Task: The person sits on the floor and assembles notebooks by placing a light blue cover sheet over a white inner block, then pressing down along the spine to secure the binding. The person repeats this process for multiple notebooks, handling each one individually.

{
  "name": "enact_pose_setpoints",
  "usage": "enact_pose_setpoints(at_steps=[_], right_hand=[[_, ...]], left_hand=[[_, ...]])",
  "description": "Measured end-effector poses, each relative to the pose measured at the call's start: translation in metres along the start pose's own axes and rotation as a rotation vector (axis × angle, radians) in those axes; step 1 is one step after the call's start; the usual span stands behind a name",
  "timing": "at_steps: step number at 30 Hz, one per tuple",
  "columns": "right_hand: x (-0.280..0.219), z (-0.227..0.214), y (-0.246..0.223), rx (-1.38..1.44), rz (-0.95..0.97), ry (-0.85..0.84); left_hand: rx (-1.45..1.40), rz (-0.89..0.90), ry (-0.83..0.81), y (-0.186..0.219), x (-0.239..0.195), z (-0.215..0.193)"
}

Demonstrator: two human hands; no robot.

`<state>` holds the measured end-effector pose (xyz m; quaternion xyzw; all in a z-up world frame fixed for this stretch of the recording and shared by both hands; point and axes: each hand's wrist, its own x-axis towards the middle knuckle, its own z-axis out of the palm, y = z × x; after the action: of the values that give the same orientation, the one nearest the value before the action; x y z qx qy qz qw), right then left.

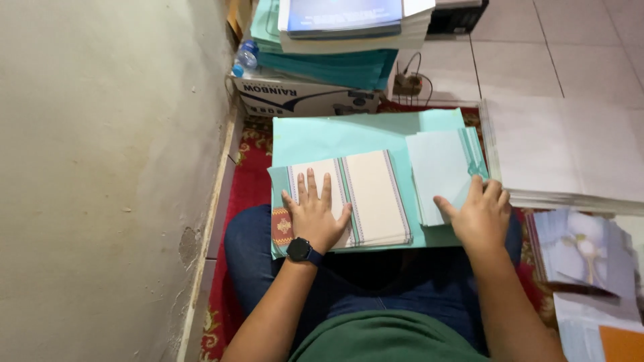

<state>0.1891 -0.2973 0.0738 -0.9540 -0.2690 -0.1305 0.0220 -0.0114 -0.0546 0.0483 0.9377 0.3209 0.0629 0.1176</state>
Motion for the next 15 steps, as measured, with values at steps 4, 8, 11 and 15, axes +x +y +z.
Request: enact_pose_setpoints(at_steps=[4, 8, 11, 15], right_hand=[[0.004, 0.016, 0.004, -0.065, -0.014, 0.104], [0.01, 0.019, 0.009, -0.047, 0.03, 0.067], [0.009, 0.015, 0.005, -0.009, 0.044, 0.035], [0.007, 0.014, -0.006, -0.049, 0.012, 0.067]], left_hand=[[-0.012, 0.003, 0.01, -0.001, -0.001, 0.001], [-0.012, 0.005, 0.001, 0.0, -0.002, -0.002], [-0.009, 0.007, 0.018, 0.0, -0.003, -0.002], [-0.005, 0.005, 0.015, 0.0, -0.003, -0.003]])
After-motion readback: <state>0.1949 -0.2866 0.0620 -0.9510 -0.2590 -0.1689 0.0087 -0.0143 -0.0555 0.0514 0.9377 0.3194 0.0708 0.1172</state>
